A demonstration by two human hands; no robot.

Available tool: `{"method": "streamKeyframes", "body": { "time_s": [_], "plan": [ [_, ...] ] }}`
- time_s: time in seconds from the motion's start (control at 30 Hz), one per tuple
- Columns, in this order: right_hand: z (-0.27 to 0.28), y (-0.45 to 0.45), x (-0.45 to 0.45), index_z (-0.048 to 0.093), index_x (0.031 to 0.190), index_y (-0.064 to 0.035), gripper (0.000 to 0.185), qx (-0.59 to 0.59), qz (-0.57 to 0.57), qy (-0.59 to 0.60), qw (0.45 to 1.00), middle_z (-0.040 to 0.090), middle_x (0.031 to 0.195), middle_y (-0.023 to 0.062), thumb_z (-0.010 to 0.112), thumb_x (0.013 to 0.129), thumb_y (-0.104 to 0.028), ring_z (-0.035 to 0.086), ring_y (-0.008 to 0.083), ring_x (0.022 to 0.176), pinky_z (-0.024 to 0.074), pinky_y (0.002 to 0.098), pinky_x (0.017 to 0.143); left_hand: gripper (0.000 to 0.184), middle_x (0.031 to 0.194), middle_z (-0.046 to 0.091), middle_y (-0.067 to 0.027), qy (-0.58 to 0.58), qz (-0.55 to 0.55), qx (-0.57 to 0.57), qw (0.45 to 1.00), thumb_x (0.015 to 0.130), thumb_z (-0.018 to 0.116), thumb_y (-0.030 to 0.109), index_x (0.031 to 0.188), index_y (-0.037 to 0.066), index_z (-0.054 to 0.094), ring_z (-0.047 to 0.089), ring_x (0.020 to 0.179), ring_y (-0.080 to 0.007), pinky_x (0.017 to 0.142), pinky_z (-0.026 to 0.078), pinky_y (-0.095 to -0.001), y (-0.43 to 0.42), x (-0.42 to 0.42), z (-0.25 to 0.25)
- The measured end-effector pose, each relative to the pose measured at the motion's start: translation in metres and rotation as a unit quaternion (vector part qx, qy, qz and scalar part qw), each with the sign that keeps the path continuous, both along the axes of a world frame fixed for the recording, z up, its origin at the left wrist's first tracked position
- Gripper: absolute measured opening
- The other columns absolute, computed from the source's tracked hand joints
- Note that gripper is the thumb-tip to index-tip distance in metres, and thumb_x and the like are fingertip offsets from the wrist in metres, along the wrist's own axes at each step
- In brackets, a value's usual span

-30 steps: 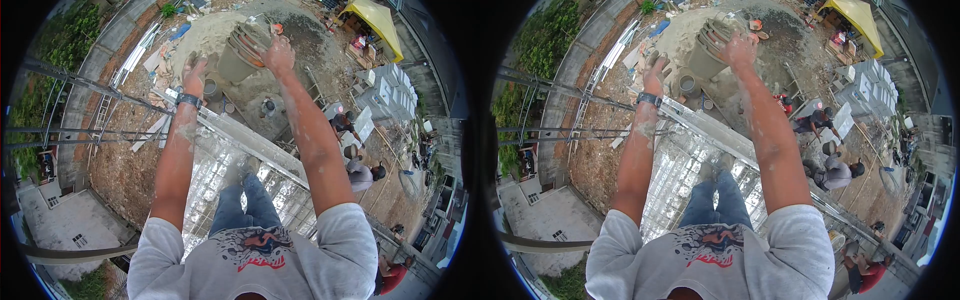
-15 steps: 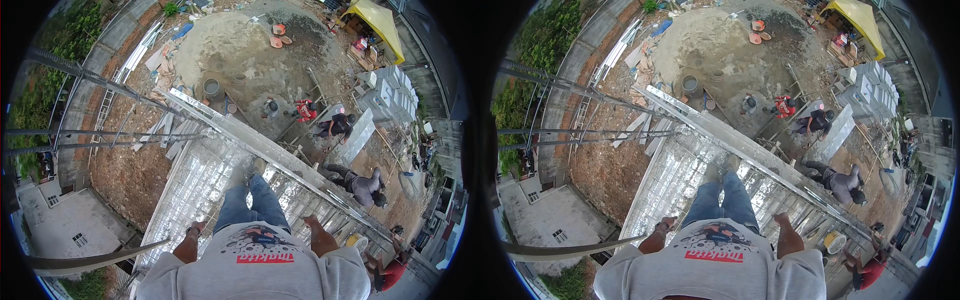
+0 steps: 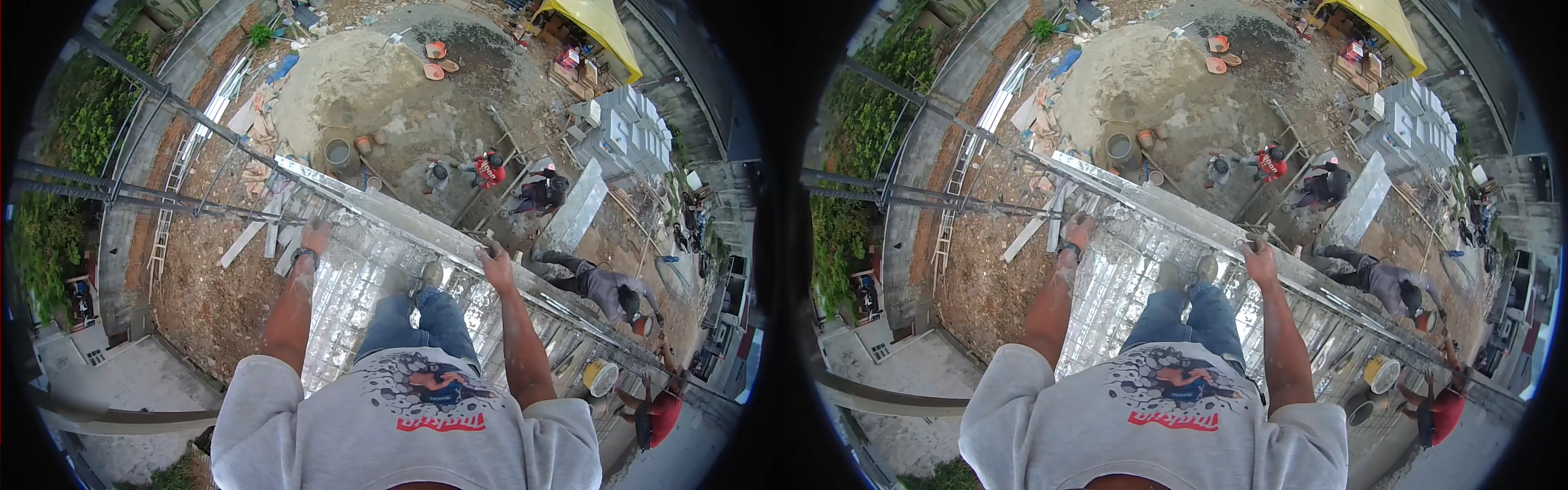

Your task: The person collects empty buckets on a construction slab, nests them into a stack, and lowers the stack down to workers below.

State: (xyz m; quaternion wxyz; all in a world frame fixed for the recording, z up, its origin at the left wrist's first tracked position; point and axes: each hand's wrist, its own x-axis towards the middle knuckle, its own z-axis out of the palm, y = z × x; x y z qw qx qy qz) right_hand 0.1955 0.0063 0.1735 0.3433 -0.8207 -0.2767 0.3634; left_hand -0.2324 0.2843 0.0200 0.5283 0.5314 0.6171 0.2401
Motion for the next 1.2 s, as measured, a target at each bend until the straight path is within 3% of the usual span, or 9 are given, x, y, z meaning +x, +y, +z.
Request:
{"method": "streamKeyframes", "body": {
  "time_s": [0.2, 0.33, 0.43, 0.7, 0.8, 0.93, 0.97, 1.03, 1.2],
  "plan": [
    [0.015, -0.066, -0.026, 0.062, 0.118, 0.0014, 0.043, -0.078, -0.009, 0.024, 0.997, 0.069, 0.097, 0.0111, 0.069, 0.088, -0.028, 0.063, 0.0162, 0.089, 0.0496, 0.0309, 0.080, 0.056, 0.107, 0.066, -0.0162, 0.036, -0.064, -0.079, 0.994, 0.082, 0.072, 0.030, 0.122, -0.006, 0.057, 0.064, 0.093, -0.0222, 0.082, 0.050, -0.0327, -0.018, 0.042, 0.002],
    [-0.087, -0.221, -0.033, 0.064, 0.112, 0.0042, 0.047, -0.187, -0.102, 0.047, 0.976, 0.069, 0.084, 0.0120, 0.073, 0.083, -0.033, 0.064, 0.0185, 0.069, 0.0515, 0.0329, 0.064, 0.070, 0.116, 0.064, -0.0247, 0.173, -0.204, -0.148, 0.952, 0.075, 0.074, 0.045, 0.122, -0.005, 0.058, 0.062, 0.109, -0.0321, 0.092, 0.048, -0.0378, -0.102, 0.053, -0.043],
    [-0.127, -0.341, -0.049, 0.064, 0.109, 0.0069, 0.047, -0.236, -0.230, 0.135, 0.934, 0.068, 0.078, 0.0124, 0.073, 0.083, -0.032, 0.063, 0.0162, 0.060, 0.0511, 0.0321, 0.057, 0.066, 0.112, 0.066, -0.0234, 0.206, -0.298, -0.076, 0.929, 0.077, 0.073, 0.044, 0.118, -0.007, 0.062, 0.065, 0.103, -0.0298, 0.091, 0.049, -0.0364, -0.189, 0.092, 0.006],
    [-0.060, -0.526, -0.116, 0.062, 0.111, 0.0095, 0.047, -0.057, -0.473, 0.137, 0.868, 0.068, 0.084, 0.0138, 0.070, 0.086, -0.030, 0.065, 0.0172, 0.068, 0.0518, 0.0286, 0.061, 0.067, 0.118, 0.065, -0.0218, 0.243, -0.583, -0.048, 0.774, 0.076, 0.071, 0.046, 0.121, -0.004, 0.062, 0.063, 0.108, -0.0325, 0.094, 0.048, -0.0378, -0.347, 0.199, 0.031],
    [-0.049, -0.606, -0.160, 0.061, 0.115, 0.0081, 0.048, -0.041, -0.528, 0.107, 0.841, 0.070, 0.088, 0.0168, 0.069, 0.087, -0.030, 0.068, 0.0193, 0.073, 0.0533, 0.0323, 0.066, 0.066, 0.114, 0.066, -0.0217, 0.212, -0.602, -0.001, 0.769, 0.077, 0.072, 0.045, 0.120, -0.004, 0.061, 0.063, 0.106, -0.0305, 0.092, 0.048, -0.0375, -0.399, 0.253, 0.017],
    [-0.059, -0.720, -0.245, 0.063, 0.113, 0.0054, 0.047, -0.085, -0.637, 0.106, 0.759, 0.070, 0.085, 0.0149, 0.070, 0.085, -0.032, 0.068, 0.0197, 0.070, 0.0529, 0.0323, 0.066, 0.062, 0.102, 0.068, -0.0178, 0.158, -0.633, 0.045, 0.757, 0.080, 0.073, 0.042, 0.118, -0.006, 0.061, 0.065, 0.090, -0.0243, 0.079, 0.052, -0.0357, -0.476, 0.325, 0.016],
    [-0.053, -0.740, -0.264, 0.060, 0.111, 0.0058, 0.044, -0.069, -0.673, 0.128, 0.725, 0.066, 0.083, 0.0113, 0.070, 0.087, -0.030, 0.061, 0.0162, 0.065, 0.0468, 0.0295, 0.054, 0.065, 0.116, 0.065, -0.0232, 0.177, -0.623, -0.116, 0.753, 0.079, 0.072, 0.039, 0.125, -0.005, 0.057, 0.062, 0.110, -0.0316, 0.095, 0.047, -0.0373, -0.505, 0.341, 0.056],
    [-0.037, -0.774, -0.292, 0.060, 0.109, 0.0048, 0.040, -0.016, -0.757, 0.199, 0.623, 0.066, 0.081, 0.0111, 0.069, 0.088, -0.028, 0.062, 0.0167, 0.064, 0.0466, 0.0305, 0.052, 0.064, 0.111, 0.067, -0.0209, 0.144, -0.651, -0.057, 0.743, 0.079, 0.072, 0.038, 0.124, -0.006, 0.058, 0.064, 0.104, -0.0277, 0.091, 0.048, -0.0353, -0.529, 0.361, 0.029],
    [-0.077, -0.839, -0.322, 0.061, 0.111, 0.0033, 0.037, -0.057, -0.805, 0.201, 0.555, 0.066, 0.081, 0.0097, 0.066, 0.089, -0.027, 0.063, 0.0170, 0.063, 0.0462, 0.0305, 0.049, 0.060, 0.093, 0.070, -0.0134, 0.108, -0.691, -0.049, 0.713, 0.080, 0.073, 0.035, 0.120, -0.007, 0.059, 0.064, 0.084, -0.0228, 0.078, 0.050, -0.0334, -0.573, 0.385, 0.045]
  ]
}}
